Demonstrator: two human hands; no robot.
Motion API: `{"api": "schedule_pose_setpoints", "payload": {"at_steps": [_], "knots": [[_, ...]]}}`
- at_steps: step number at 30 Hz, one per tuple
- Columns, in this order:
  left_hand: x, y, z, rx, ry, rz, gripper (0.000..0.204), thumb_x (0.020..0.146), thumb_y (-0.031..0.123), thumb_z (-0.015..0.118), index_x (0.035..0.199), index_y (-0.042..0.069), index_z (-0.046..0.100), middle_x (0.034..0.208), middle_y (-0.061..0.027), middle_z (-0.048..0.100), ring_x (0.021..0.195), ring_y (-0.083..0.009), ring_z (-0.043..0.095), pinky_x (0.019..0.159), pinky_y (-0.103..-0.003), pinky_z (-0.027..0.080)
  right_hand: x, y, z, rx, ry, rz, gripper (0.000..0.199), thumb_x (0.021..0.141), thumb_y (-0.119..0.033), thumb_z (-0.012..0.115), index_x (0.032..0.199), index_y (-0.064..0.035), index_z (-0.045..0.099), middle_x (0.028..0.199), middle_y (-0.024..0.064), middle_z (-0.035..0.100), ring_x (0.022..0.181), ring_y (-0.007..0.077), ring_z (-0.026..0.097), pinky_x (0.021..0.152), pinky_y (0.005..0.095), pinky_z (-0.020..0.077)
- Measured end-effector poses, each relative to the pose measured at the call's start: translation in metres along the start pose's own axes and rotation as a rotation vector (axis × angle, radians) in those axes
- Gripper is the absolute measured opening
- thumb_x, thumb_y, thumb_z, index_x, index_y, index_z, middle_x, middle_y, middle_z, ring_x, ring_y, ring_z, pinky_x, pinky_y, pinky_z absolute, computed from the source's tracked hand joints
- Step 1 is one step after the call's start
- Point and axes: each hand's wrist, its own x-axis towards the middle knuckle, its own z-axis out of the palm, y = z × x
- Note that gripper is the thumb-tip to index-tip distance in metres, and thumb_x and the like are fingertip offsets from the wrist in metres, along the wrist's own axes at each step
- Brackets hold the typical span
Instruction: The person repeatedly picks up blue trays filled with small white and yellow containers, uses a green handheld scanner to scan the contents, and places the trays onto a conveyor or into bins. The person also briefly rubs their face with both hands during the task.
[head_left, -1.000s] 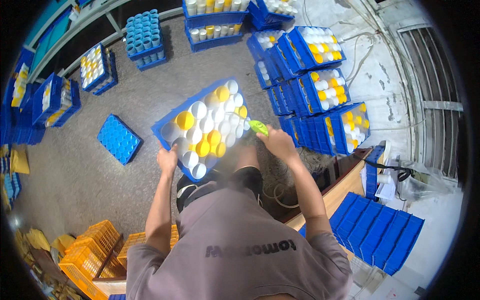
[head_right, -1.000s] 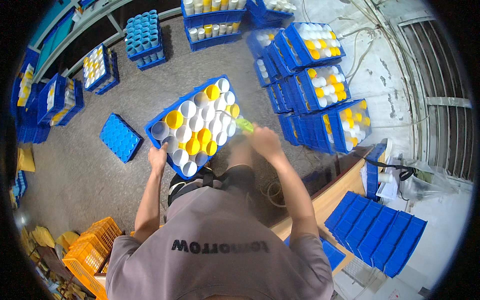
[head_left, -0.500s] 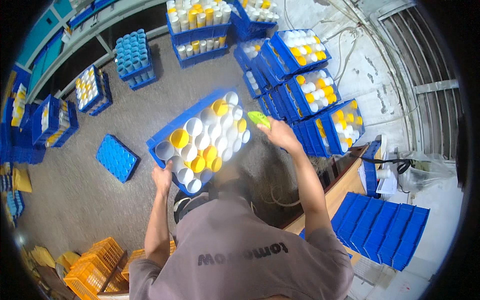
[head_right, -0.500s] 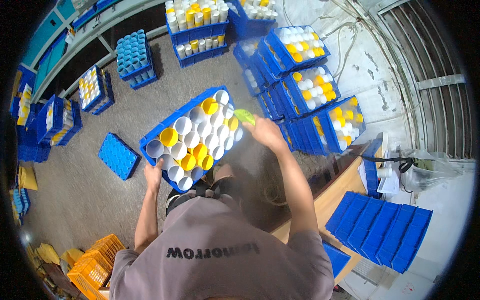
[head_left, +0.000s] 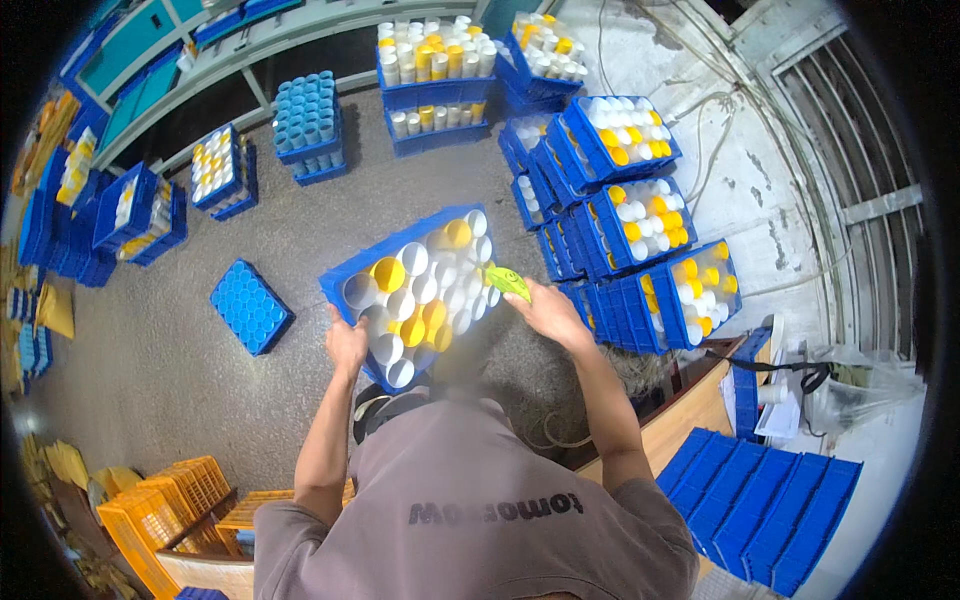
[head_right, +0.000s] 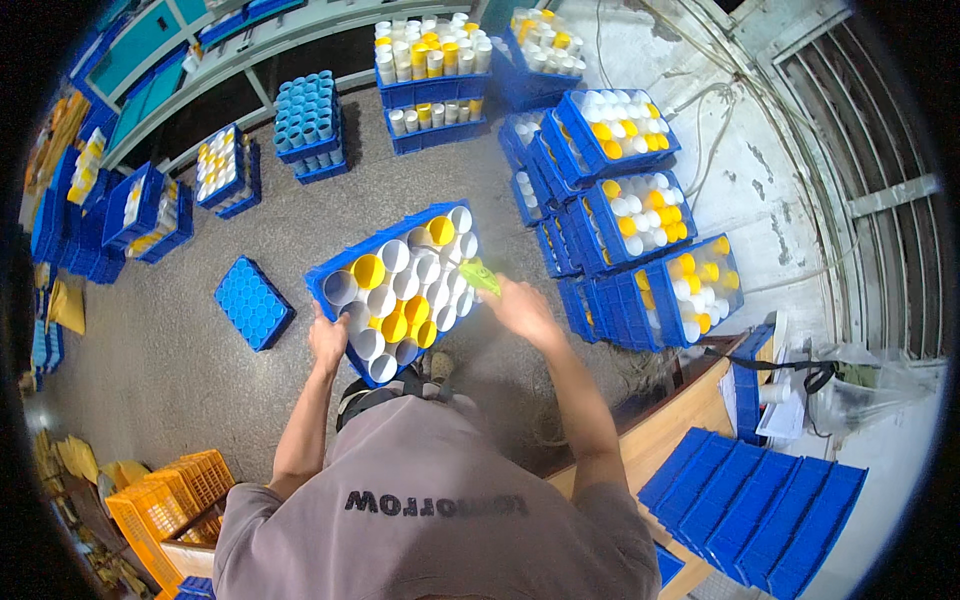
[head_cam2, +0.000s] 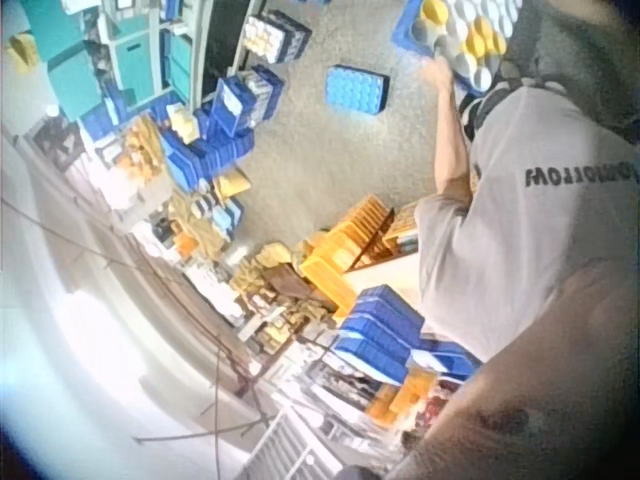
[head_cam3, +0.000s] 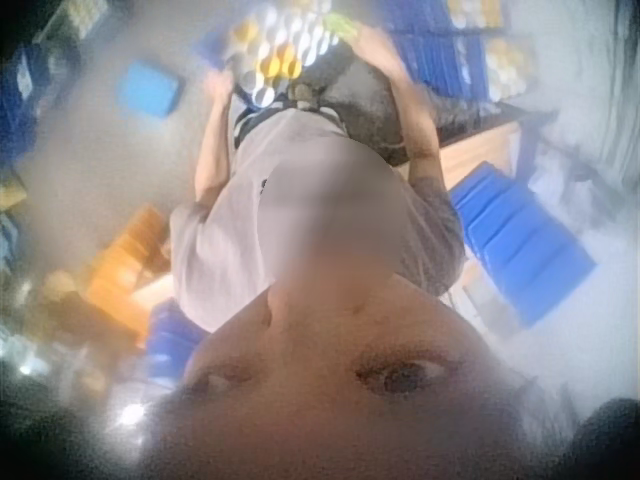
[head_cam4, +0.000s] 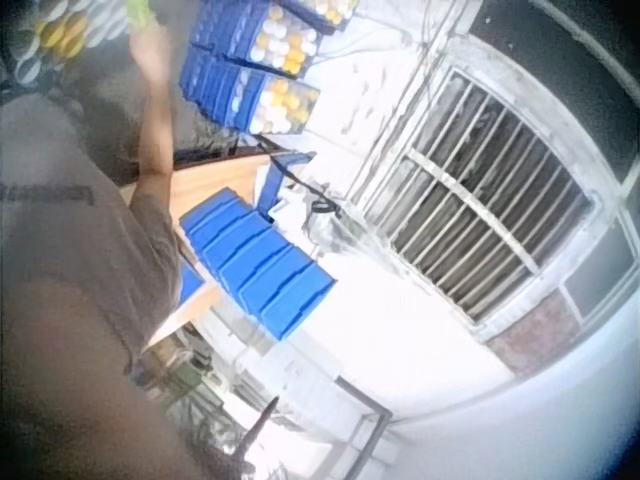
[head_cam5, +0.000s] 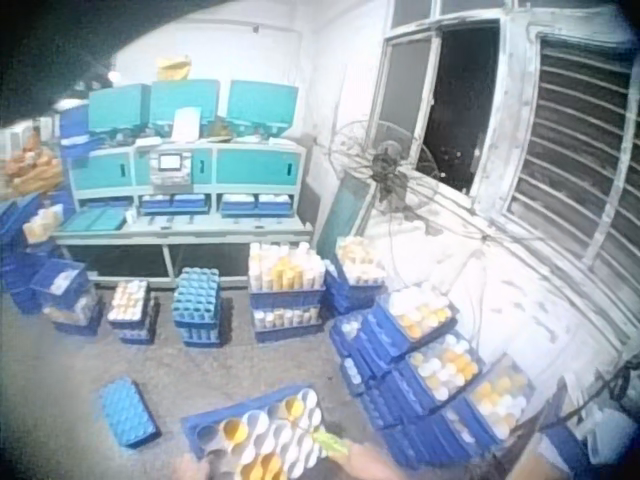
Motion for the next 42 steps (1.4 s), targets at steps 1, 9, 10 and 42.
{"api": "schedule_pose_setpoints", "payload": {"at_steps": [1,9,10,42], "knots": [[-0.004,0.002,0.001,0.002,0.015,-0.004,0.087,0.084,0.037,0.067,0.151,-0.003,0.027,0.104,-0.0324,0.067,0.101,-0.0454,0.066,0.092,-0.049,0.05,-0.002,-0.002,0.003,-0.007,-0.002,0.001,0.051,0.097,-0.048,0.05,0.125,-0.0054,0.059,0.106,0.0269,0.068,0.103,0.0452,0.063,0.088,0.0513,0.0486],[-0.021,0.003,0.007,0.028,-0.027,-0.065,0.089,0.087,0.036,0.063,0.153,-0.004,0.02,0.105,-0.0298,0.067,0.102,-0.0441,0.065,0.091,-0.049,0.05,-0.013,-0.029,0.021,-0.004,-0.024,-0.196,0.044,0.097,-0.044,0.052,0.118,-0.0053,0.06,0.091,0.0257,0.068,0.09,0.0452,0.065,0.078,0.052,0.0502],[-0.022,0.004,0.008,0.035,-0.03,-0.073,0.089,0.087,0.036,0.063,0.153,-0.004,0.019,0.105,-0.0297,0.067,0.102,-0.0441,0.065,0.091,-0.049,0.049,-0.013,-0.032,0.025,-0.014,-0.021,-0.225,0.047,0.097,-0.045,0.052,0.121,-0.0051,0.059,0.095,0.0257,0.068,0.091,0.045,0.065,0.079,0.0522,0.0505],[-0.039,-0.041,0.004,-0.091,0.111,-0.331,0.088,0.084,0.038,0.065,0.148,-0.01,0.028,0.117,-0.0343,0.062,0.113,-0.0456,0.061,0.1,-0.047,0.046,-0.068,-0.013,0.102,-0.25,-0.168,-0.225,0.05,0.097,-0.049,0.053,0.115,-0.0031,0.06,0.081,0.0189,0.07,0.074,0.0375,0.069,0.066,0.0477,0.0544]]}}
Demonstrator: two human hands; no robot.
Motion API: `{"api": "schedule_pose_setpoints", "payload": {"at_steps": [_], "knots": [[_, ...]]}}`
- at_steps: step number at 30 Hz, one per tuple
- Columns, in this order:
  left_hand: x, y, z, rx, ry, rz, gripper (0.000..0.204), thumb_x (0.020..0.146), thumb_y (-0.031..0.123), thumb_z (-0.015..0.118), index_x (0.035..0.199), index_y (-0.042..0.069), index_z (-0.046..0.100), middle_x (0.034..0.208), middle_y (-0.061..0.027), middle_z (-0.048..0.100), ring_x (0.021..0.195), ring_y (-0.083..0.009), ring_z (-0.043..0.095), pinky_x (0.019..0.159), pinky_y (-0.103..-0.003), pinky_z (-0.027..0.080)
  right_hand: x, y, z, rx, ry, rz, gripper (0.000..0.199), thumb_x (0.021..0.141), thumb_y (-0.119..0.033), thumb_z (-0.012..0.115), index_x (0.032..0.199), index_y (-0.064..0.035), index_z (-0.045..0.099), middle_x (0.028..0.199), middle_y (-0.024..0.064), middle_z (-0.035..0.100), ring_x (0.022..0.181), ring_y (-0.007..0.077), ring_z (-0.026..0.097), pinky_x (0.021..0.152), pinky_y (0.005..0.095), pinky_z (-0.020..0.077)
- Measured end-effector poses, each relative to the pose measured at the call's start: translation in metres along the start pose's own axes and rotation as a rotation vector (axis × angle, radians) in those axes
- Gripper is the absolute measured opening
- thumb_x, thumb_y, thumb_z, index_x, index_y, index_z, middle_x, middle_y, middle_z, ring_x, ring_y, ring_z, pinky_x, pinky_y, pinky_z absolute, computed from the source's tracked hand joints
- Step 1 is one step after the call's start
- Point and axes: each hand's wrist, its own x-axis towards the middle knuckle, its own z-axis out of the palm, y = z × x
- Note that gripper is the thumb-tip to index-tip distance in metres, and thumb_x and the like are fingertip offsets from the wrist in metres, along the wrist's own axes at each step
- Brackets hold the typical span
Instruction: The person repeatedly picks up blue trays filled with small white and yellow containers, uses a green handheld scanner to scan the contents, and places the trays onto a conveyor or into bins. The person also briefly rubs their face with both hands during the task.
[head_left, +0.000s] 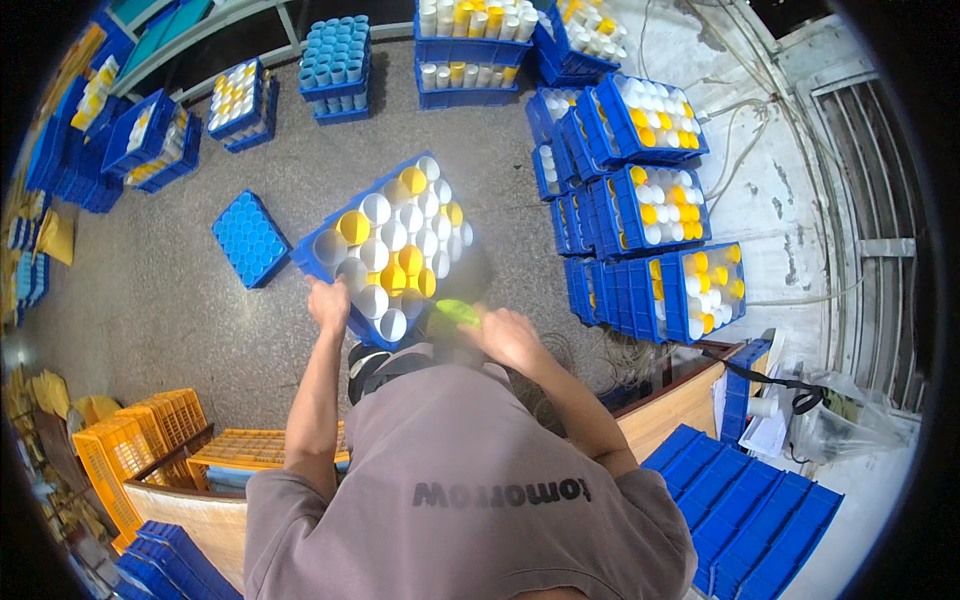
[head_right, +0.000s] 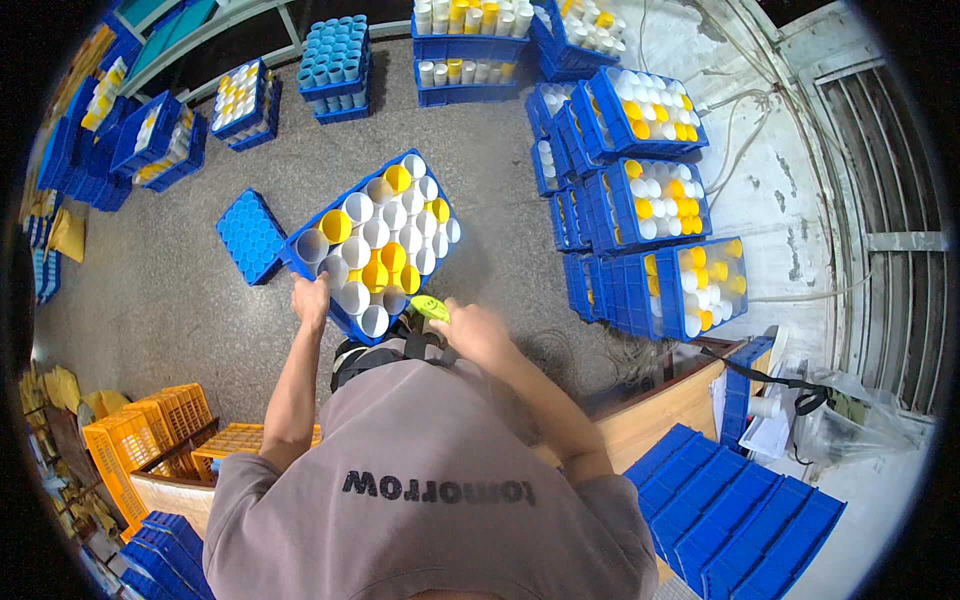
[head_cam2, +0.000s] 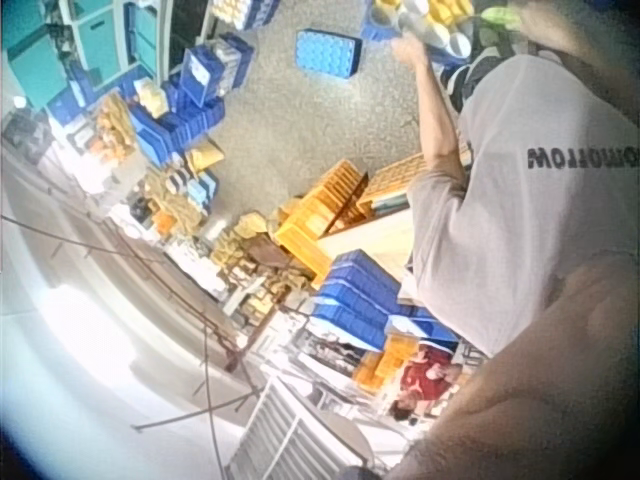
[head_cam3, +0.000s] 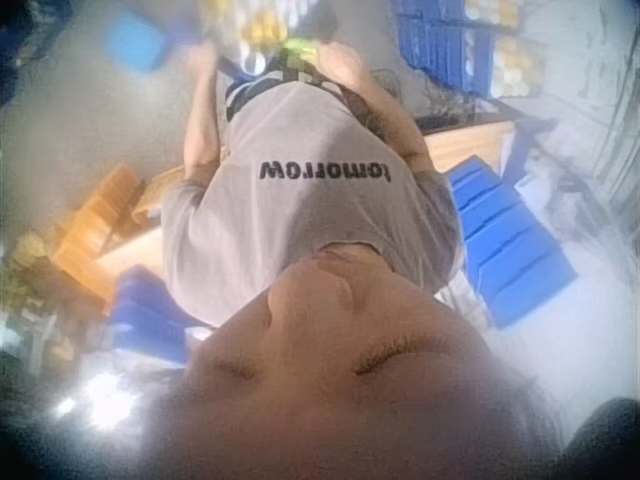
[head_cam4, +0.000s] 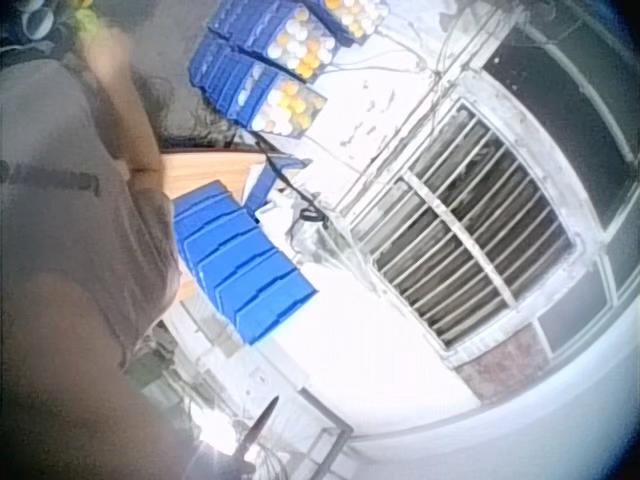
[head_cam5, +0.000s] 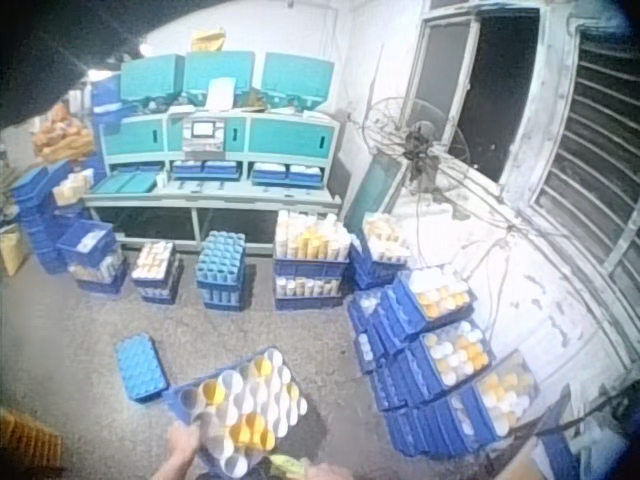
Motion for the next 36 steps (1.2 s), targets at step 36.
{"api": "schedule_pose_setpoints", "payload": {"at_steps": [36], "knots": [[-0.019,-0.075,-0.007,-0.78,-0.121,0.097,0.029,0.09,0.012,0.065,0.114,-0.003,0.066,0.107,-0.0092,0.069,0.097,-0.0204,0.064,0.088,-0.035,0.048,0.044,0.141,-0.05,0.128,0.198,0.297,0.053,0.092,-0.05,0.057,0.115,-0.004,0.066,0.108,0.0261,0.068,0.105,0.0429,0.064,0.09,0.0504,0.0499]]}}
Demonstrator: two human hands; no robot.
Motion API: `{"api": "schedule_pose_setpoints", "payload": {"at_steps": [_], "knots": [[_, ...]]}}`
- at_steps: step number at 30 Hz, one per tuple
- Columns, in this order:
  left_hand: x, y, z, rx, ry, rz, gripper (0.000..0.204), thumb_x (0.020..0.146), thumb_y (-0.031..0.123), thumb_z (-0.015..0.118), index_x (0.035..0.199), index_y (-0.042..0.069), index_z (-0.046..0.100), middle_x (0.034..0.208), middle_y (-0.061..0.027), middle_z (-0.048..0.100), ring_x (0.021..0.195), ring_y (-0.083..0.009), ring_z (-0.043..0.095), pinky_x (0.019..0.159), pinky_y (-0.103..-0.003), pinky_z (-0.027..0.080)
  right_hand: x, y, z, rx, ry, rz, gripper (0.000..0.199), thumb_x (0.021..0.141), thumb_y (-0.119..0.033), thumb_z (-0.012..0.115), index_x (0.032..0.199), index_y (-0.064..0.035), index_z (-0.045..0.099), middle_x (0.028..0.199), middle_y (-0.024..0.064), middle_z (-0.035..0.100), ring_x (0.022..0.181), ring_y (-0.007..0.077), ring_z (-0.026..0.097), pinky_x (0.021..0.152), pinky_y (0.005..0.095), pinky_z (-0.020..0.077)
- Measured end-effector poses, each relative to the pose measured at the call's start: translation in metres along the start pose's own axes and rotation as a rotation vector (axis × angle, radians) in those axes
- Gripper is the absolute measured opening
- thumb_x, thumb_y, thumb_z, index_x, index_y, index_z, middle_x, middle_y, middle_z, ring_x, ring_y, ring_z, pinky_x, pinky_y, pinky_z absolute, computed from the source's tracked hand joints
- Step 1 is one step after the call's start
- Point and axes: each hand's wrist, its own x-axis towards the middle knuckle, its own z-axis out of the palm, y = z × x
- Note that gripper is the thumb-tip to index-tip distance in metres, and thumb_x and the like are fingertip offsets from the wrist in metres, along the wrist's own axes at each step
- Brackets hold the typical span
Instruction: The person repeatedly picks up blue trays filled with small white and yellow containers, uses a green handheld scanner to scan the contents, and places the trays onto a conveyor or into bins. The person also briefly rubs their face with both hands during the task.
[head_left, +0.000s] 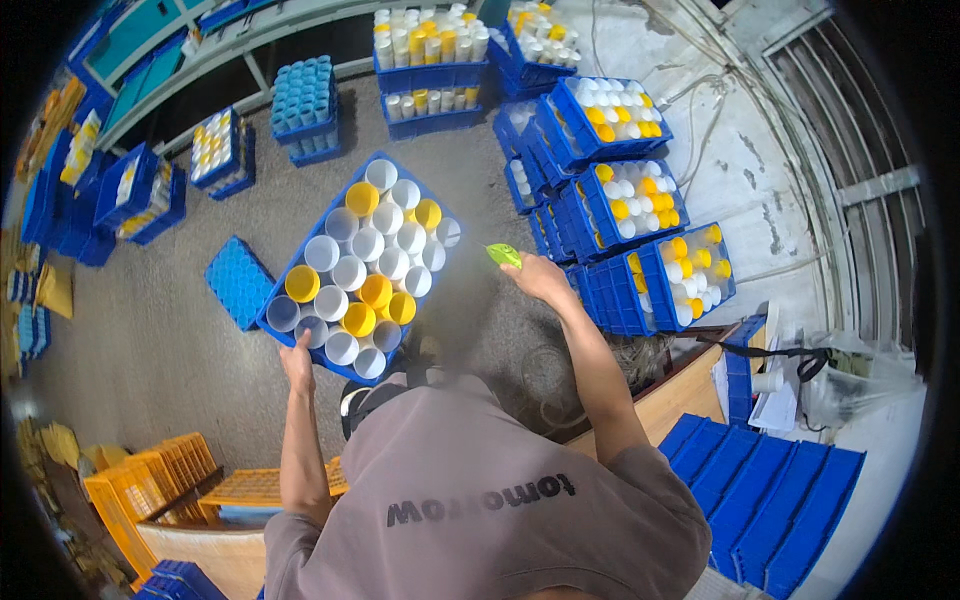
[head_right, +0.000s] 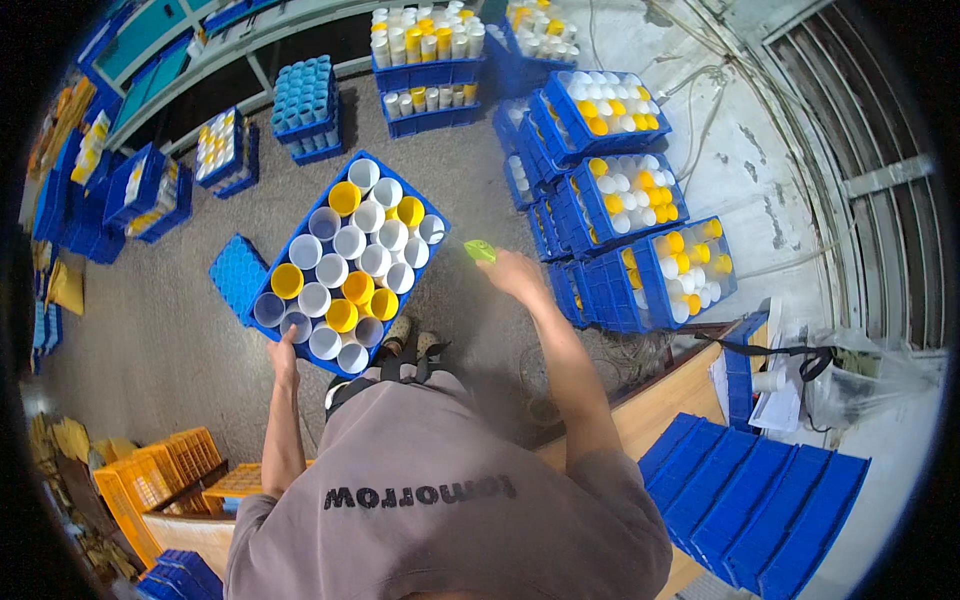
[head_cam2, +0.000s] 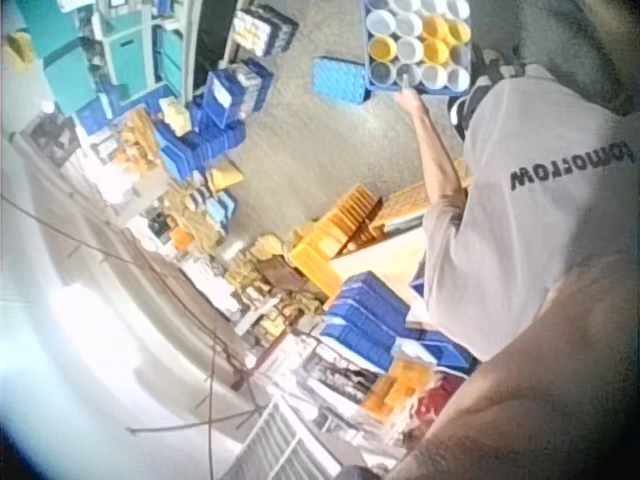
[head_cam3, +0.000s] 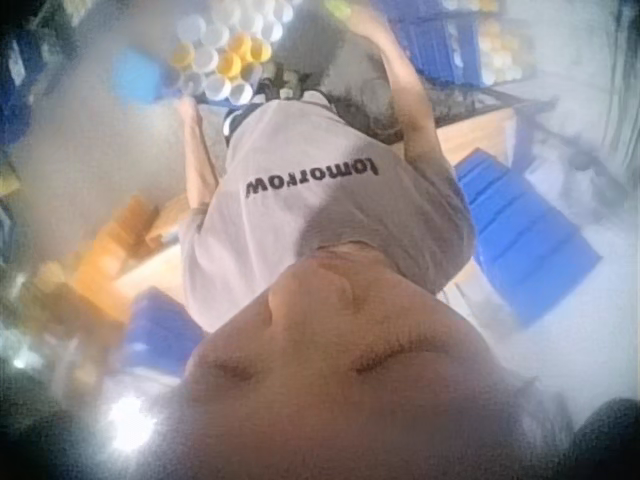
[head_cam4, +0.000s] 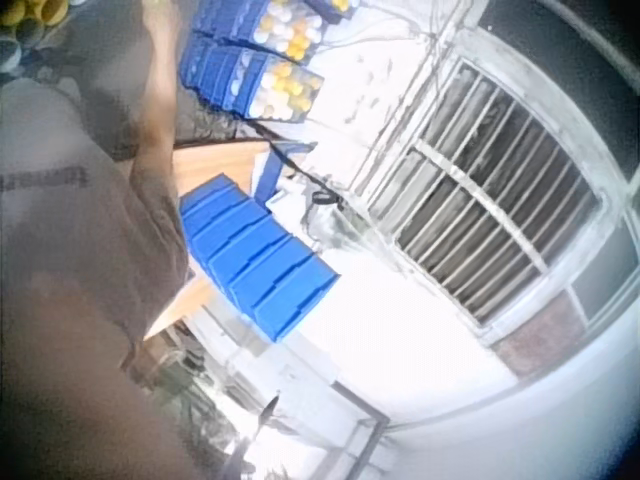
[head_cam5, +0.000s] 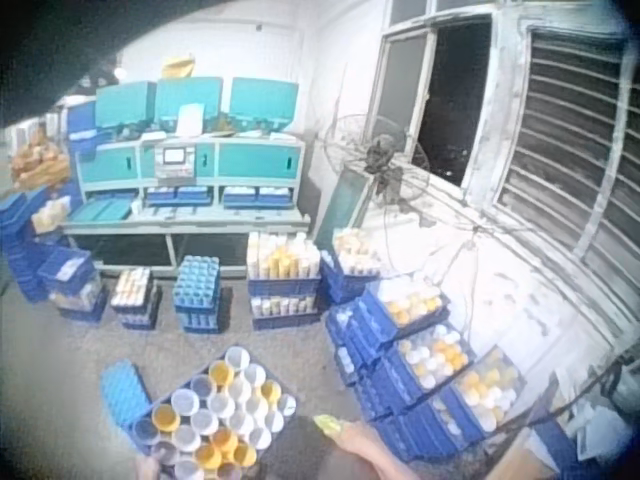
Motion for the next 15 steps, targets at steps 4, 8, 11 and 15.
{"api": "schedule_pose_setpoints", "payload": {"at_steps": [4,8,11,15], "knots": [[-0.002,0.001,-0.006,-0.047,0.022,0.009,0.03,0.09,0.012,0.065,0.116,-0.004,0.065,0.11,-0.0097,0.07,0.099,-0.0207,0.065,0.09,-0.035,0.048,-0.018,-0.021,-0.002,-0.028,-0.075,-0.08,0.057,0.093,-0.054,0.054,0.118,-0.0032,0.064,0.104,0.0269,0.068,0.102,0.0436,0.064,0.088,0.051,0.0497],[0.001,-0.001,-0.019,-0.046,0.059,-0.04,0.031,0.089,0.012,0.064,0.116,-0.004,0.065,0.112,-0.0109,0.069,0.101,-0.0209,0.065,0.09,-0.036,0.048,-0.031,-0.055,0.005,-0.088,-0.223,-0.164,0.054,0.094,-0.052,0.054,0.119,-0.0062,0.064,0.103,0.0251,0.069,0.101,0.0424,0.065,0.088,0.0497,0.0502],[0.008,-0.003,-0.034,-0.006,0.139,-0.046,0.032,0.088,0.013,0.063,0.116,-0.002,0.066,0.112,-0.0117,0.069,0.101,-0.0222,0.065,0.09,-0.036,0.048,-0.042,-0.085,0.015,-0.118,-0.292,-0.232,0.052,0.094,-0.05,0.054,0.12,-0.007,0.065,0.106,0.0236,0.069,0.101,0.0405,0.066,0.088,0.0484,0.0512],[0.029,-0.006,-0.058,0.064,0.254,-0.125,0.034,0.086,0.02,0.067,0.11,-0.003,0.069,0.109,-0.0159,0.071,0.1,-0.0268,0.067,0.089,-0.038,0.049,-0.045,-0.132,0.025,-0.205,-0.341,-0.336,0.053,0.095,-0.052,0.052,0.121,-0.0067,0.064,0.105,0.0232,0.069,0.1,0.04,0.066,0.087,0.0489,0.0514]]}}
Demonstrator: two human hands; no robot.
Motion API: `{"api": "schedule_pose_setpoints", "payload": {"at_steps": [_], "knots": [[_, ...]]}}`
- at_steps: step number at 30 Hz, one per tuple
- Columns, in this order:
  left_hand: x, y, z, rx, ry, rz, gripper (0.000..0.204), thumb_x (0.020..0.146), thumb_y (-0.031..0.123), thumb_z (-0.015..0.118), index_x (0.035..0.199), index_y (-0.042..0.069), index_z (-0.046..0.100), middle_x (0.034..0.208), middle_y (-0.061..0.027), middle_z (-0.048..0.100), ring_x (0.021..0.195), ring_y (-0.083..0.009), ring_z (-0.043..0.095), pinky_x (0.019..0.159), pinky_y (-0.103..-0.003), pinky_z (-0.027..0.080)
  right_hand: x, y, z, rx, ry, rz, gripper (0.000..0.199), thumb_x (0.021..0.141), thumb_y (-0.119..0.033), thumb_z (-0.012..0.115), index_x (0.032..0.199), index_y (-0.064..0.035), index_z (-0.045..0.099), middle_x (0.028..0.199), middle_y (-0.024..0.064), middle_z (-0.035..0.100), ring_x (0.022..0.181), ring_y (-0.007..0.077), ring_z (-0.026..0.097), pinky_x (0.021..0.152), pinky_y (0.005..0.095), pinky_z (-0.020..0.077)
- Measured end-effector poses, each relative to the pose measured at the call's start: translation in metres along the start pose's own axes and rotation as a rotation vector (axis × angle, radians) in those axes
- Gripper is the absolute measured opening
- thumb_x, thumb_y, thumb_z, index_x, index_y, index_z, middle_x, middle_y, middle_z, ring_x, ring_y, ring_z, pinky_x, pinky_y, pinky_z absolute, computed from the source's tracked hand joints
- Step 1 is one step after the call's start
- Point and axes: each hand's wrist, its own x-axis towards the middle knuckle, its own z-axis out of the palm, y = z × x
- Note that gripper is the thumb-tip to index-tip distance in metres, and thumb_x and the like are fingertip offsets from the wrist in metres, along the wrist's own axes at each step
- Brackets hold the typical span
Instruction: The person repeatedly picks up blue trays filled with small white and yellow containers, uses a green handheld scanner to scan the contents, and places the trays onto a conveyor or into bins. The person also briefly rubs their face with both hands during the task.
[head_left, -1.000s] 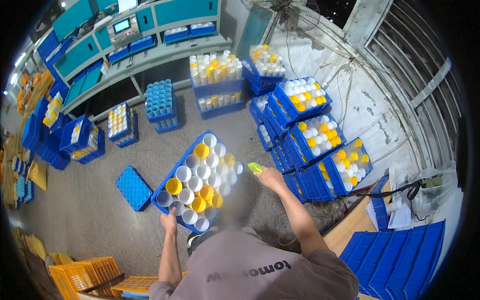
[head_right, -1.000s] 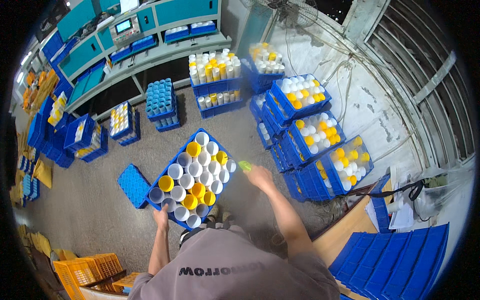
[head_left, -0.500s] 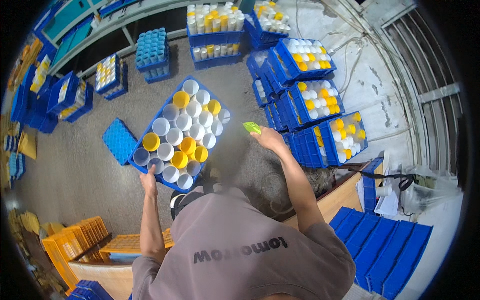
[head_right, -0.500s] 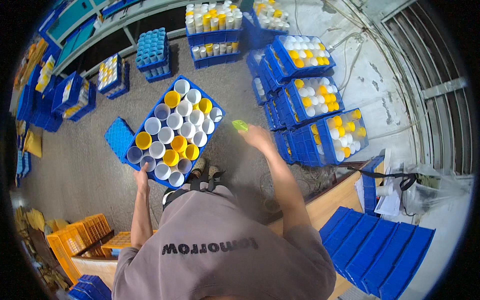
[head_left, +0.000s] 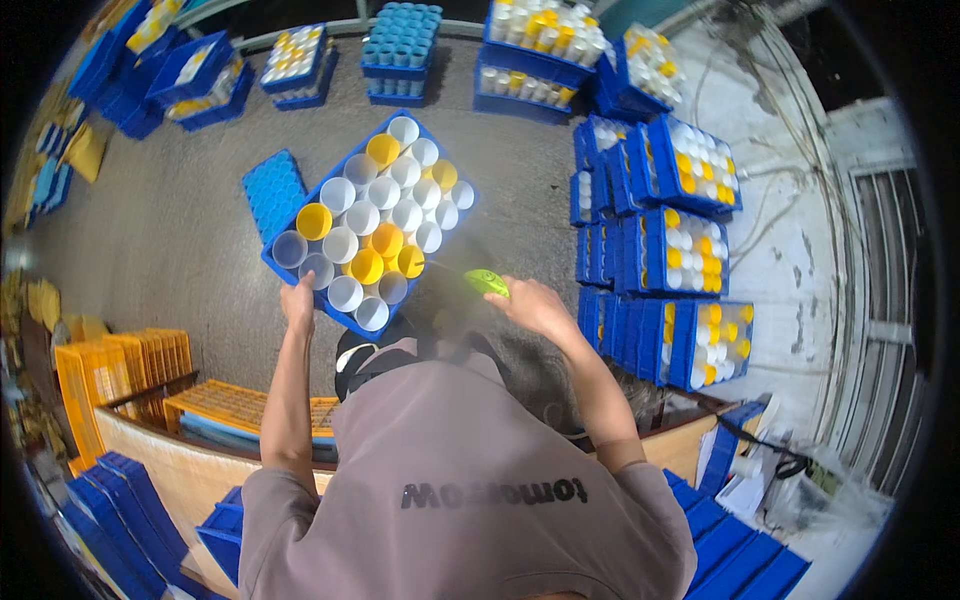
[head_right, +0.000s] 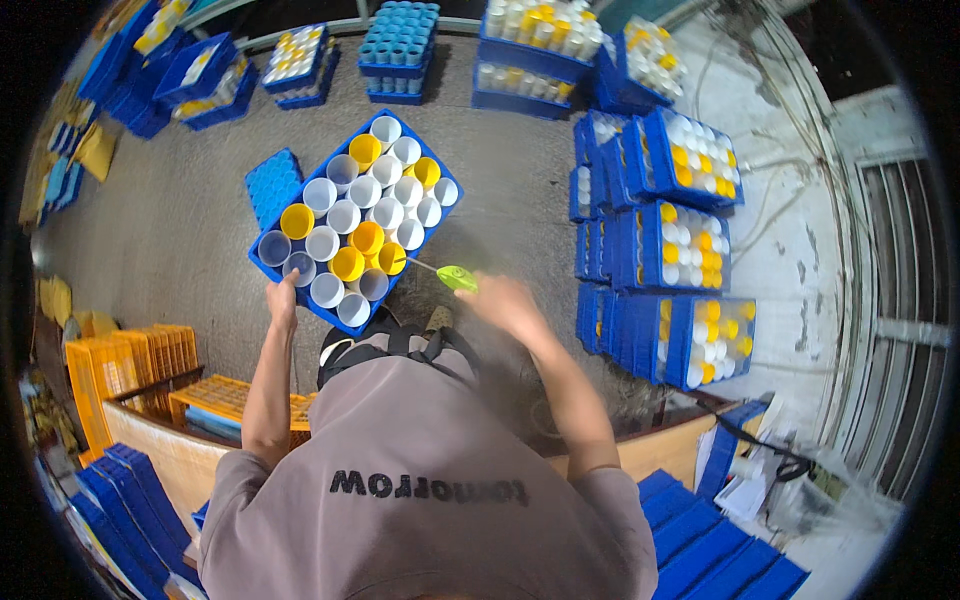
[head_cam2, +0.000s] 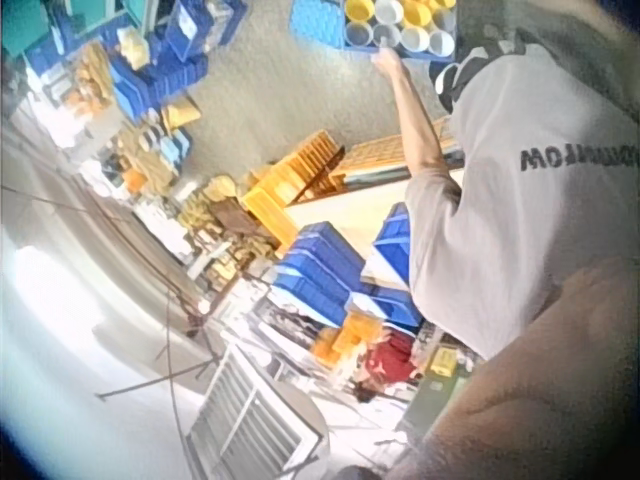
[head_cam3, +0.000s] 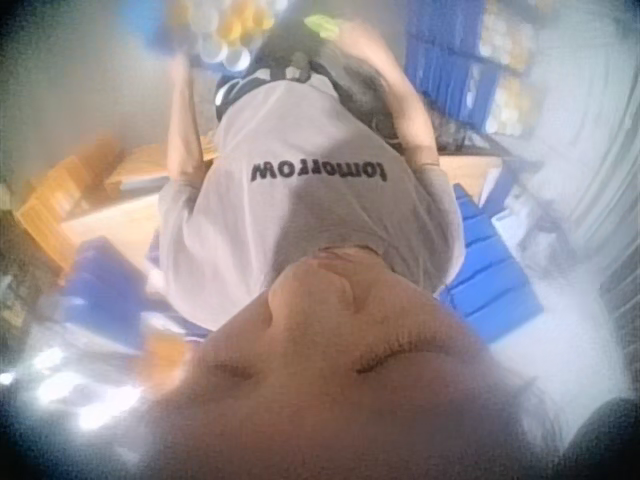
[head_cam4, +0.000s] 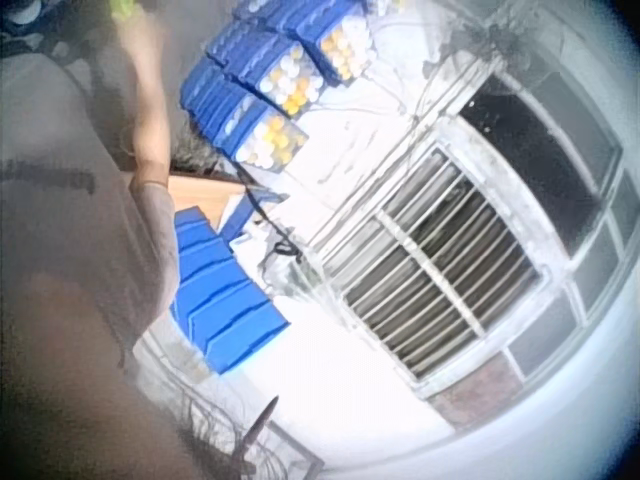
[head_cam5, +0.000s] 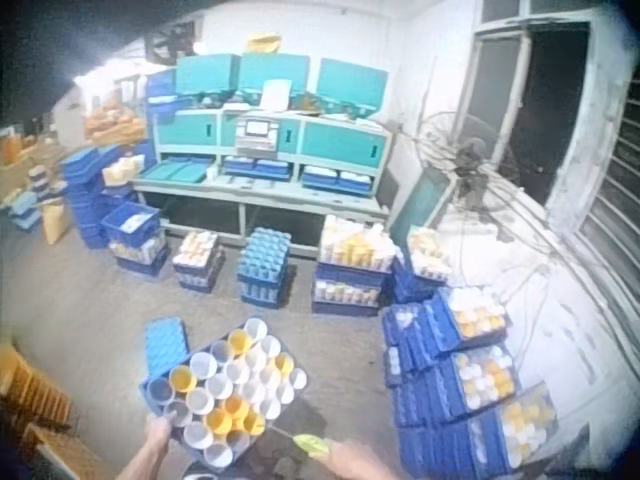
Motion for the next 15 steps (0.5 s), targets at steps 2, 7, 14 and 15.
{"api": "schedule_pose_setpoints", "payload": {"at_steps": [2,7,14,15], "knots": [[0.02,-0.001,-0.011,0.118,0.101,-0.094,0.039,0.084,0.026,0.069,0.108,-0.004,0.069,0.108,-0.0192,0.071,0.1,-0.0303,0.068,0.089,-0.039,0.049,0.009,-0.024,-0.002,-0.025,-0.06,-0.045,0.053,0.095,-0.052,0.052,0.121,-0.0066,0.064,0.105,0.0234,0.069,0.099,0.0403,0.066,0.087,0.049,0.0514],[0.085,-0.007,-0.035,0.232,0.264,-0.21,0.048,0.081,0.033,0.069,0.112,-0.003,0.068,0.111,-0.0235,0.07,0.107,-0.0384,0.066,0.095,-0.044,0.047,0.046,-0.091,-0.015,-0.072,-0.15,-0.161,0.052,0.095,-0.051,0.052,0.121,-0.0064,0.064,0.103,0.0243,0.069,0.097,0.0412,0.066,0.085,0.0503,0.0511],[0.204,0.05,-0.076,0.314,0.329,-0.315,0.056,0.08,0.032,0.071,0.123,-0.001,0.06,0.12,-0.0241,0.065,0.115,-0.04,0.061,0.101,-0.044,0.044,0.146,-0.236,-0.063,-0.154,-0.089,-0.253,0.047,0.097,-0.046,0.053,0.12,-0.0056,0.06,0.085,0.024,0.069,0.082,0.0436,0.067,0.074,0.0512,0.0525],[0.225,0.065,-0.081,0.3,0.304,-0.319,0.057,0.08,0.032,0.071,0.125,-0.001,0.058,0.122,-0.0243,0.065,0.116,-0.0402,0.06,0.101,-0.044,0.044,0.162,-0.261,-0.074,-0.159,-0.095,-0.255,0.046,0.097,-0.045,0.053,0.12,-0.0053,0.059,0.082,0.024,0.069,0.08,0.0437,0.067,0.072,0.0511,0.0527]]}}
